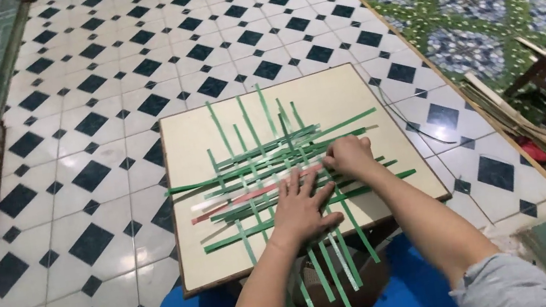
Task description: The person weaves green and pink strips on a square board, interlacing them by hand to form a grid pattern. The hands repeatedly lift and place strips to create an over-under weave across the board.
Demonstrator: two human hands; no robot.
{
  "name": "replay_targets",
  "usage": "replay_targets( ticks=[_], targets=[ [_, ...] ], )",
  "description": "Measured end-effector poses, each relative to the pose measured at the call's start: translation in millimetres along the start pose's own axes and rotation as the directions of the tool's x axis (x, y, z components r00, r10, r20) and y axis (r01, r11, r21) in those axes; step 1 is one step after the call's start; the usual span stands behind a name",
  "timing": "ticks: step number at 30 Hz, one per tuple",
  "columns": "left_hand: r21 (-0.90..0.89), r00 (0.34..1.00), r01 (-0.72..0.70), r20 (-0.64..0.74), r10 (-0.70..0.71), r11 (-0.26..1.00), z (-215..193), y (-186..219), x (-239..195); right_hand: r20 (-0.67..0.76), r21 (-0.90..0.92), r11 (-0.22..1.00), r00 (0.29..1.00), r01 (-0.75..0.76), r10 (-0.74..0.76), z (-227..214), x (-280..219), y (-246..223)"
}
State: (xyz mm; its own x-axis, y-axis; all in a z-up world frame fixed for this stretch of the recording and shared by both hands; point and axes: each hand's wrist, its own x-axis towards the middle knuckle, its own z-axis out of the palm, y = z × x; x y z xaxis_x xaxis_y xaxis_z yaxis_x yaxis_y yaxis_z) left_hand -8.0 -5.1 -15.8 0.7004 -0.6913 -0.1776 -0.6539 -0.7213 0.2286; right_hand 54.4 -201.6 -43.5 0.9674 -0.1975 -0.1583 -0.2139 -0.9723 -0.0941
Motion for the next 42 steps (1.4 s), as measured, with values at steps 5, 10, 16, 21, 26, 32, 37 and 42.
replay_targets(
  ticks=[5, 10, 16, 21, 26, 32, 37, 42],
  targets=[
    [0.011, 0.998, -0.048, -0.043, 0.048, 0.999, 11.4, -3.6, 6.6, 0.125, 0.013, 1.000, 0.992, 0.001, -0.003, 2.8, 26.9, -4.4],
    [0.014, 0.991, -0.077, -0.113, 0.078, 0.997, 6.4, -3.3, -3.3, 0.159, -0.027, 0.995, 0.983, 0.096, -0.091, -25.8, 5.7, -19.2],
    [-0.008, 0.989, -0.086, -0.118, 0.085, 0.996, 21.4, -7.9, 8.7, 0.079, -0.106, 0.977, 0.981, 0.183, -0.175, -29.8, 8.1, -15.7],
    [-0.003, 0.992, -0.071, -0.103, 0.070, 0.997, 21.7, -7.3, 10.2, 0.270, -0.125, 0.963, 0.942, 0.239, -0.199, -49.4, -5.8, -35.7],
    [0.008, 0.991, -0.071, -0.111, 0.071, 0.997, 29.1, -9.3, 14.7, 0.307, -0.060, 0.967, 0.927, 0.246, -0.216, -43.8, 6.1, -32.2],
    [0.008, 0.990, -0.051, -0.128, 0.051, 0.999, 24.9, -7.0, 11.3, 0.404, -0.157, 0.905, 0.862, 0.397, -0.308, -53.2, 2.5, -49.2],
    [0.023, 0.991, -0.049, -0.126, 0.052, 0.999, 26.6, -8.1, 10.7, 0.426, -0.235, 0.821, 0.814, 0.521, -0.395, -57.5, -0.2, -54.9],
    [0.018, 0.994, -0.045, -0.099, 0.047, 0.999, 30.4, -9.1, 14.8, 0.408, -0.308, 0.770, 0.809, 0.558, -0.423, -68.1, -10.0, -57.4]
  ],
)
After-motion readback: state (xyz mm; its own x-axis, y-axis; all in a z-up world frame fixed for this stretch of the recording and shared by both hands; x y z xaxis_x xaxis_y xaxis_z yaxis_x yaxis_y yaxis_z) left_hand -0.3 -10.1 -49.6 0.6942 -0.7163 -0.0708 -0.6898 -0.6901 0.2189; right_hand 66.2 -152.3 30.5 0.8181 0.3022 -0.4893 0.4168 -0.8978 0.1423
